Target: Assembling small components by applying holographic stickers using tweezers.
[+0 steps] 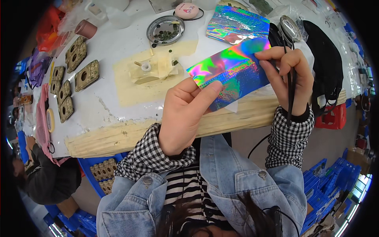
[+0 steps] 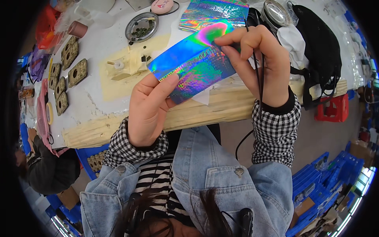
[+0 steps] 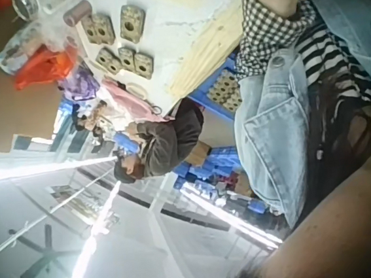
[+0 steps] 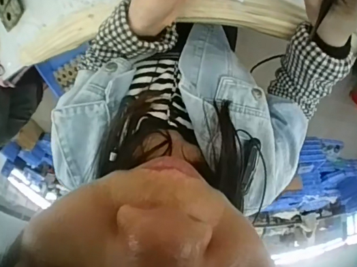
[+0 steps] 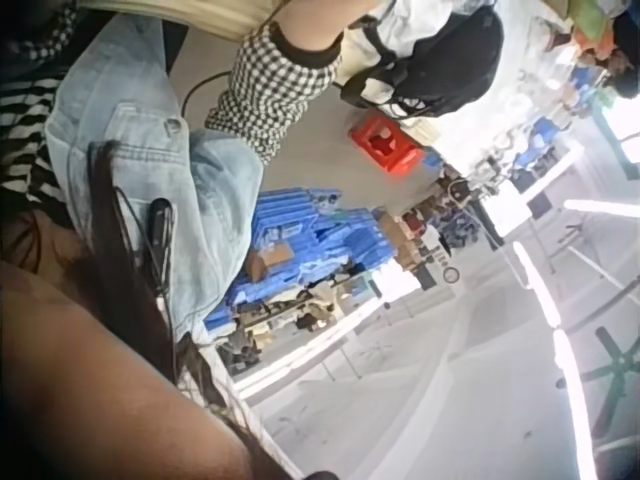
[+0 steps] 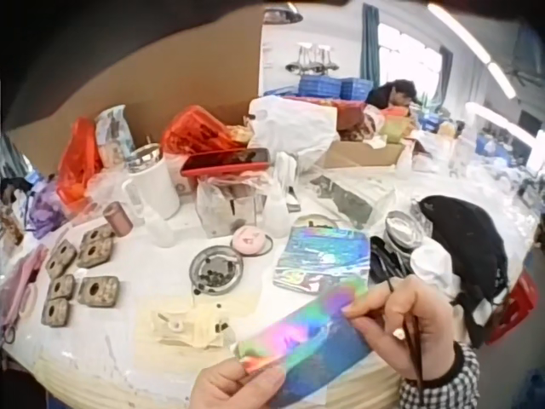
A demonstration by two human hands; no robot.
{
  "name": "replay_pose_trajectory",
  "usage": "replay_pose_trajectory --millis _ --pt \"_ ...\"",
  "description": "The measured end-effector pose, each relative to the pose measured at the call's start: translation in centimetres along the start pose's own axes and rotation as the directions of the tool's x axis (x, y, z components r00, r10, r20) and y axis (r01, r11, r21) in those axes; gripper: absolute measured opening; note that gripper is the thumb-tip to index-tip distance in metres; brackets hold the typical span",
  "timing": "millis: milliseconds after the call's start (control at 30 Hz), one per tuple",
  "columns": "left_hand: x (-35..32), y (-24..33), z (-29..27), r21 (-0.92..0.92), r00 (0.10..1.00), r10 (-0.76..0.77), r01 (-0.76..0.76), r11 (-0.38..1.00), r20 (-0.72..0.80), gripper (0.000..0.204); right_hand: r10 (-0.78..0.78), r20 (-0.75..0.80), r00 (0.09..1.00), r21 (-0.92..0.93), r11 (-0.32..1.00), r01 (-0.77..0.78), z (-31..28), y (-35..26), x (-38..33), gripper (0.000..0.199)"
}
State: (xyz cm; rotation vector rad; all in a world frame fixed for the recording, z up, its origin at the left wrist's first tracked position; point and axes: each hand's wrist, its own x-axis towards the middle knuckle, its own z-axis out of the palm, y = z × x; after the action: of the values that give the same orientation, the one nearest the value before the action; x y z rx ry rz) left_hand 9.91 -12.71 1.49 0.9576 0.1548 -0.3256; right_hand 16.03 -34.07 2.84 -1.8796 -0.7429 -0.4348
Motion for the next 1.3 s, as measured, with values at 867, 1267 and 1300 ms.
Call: replay_pose_trajectory --millis 867,1267,1300 --pt "0.7 0.3 1.0 -0.180 0.985 0.085 -0.112 0.977 -0.150 0.022 0.113 -0.306 0.945 -0.064 0.988 -0.139 2.4 -2.9 -3.5 0.079" --pt "1.0 -0.3 0.6 -0.083 0.987 0.049 -0.063 0.995 -0.155 0.024 0.015 -0.175 0.985 -0.148 0.988 -0.041 4.3 -3.3 -3.2 0.035" --pt "1.0 -0.3 0.7 -0.081 0.987 0.057 -0.070 0.994 -0.152 0.024 0.003 -0.161 0.987 -0.166 0.986 -0.030 4.4 -3.4 -3.2 0.035"
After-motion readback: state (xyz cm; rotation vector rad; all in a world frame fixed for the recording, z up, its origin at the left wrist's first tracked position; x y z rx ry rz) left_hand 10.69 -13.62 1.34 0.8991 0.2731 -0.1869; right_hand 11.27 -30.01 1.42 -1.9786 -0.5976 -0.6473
